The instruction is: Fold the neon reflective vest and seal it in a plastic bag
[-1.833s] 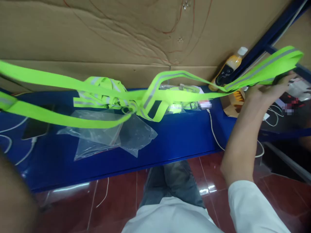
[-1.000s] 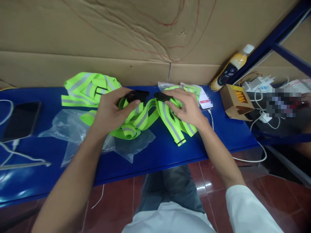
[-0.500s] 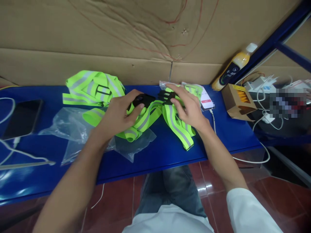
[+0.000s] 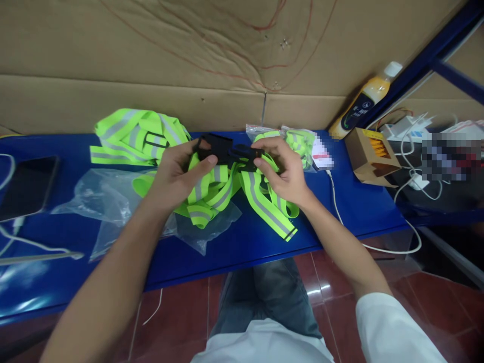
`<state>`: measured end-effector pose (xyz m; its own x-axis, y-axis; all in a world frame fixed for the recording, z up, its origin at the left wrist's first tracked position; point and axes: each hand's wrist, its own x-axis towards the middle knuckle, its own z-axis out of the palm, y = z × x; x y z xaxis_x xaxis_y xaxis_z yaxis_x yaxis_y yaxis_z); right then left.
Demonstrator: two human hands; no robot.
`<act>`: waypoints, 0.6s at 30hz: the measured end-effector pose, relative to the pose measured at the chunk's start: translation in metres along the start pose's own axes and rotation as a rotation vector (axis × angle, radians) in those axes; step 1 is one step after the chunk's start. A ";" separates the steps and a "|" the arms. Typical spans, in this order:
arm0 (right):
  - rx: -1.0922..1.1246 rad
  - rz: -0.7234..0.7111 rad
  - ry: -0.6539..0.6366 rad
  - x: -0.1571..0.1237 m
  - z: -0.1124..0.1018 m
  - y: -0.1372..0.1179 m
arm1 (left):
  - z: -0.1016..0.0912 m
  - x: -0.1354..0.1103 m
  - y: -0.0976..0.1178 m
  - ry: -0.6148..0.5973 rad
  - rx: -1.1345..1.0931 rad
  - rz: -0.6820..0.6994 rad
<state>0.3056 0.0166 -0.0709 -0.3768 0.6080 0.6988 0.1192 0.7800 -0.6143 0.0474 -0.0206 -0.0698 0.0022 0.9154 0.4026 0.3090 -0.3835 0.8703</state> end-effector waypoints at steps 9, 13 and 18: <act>-0.030 -0.001 0.074 0.001 -0.005 0.001 | -0.003 0.000 0.018 -0.081 0.135 0.078; -0.062 -0.040 0.155 0.005 -0.013 -0.001 | -0.001 -0.003 0.024 -0.089 0.109 0.040; -0.115 -0.099 0.095 0.008 -0.014 -0.008 | 0.000 -0.006 0.024 -0.155 0.203 0.061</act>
<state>0.3147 0.0178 -0.0549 -0.3042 0.5346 0.7885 0.1921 0.8451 -0.4989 0.0552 -0.0359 -0.0511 0.1678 0.9053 0.3902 0.4883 -0.4202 0.7648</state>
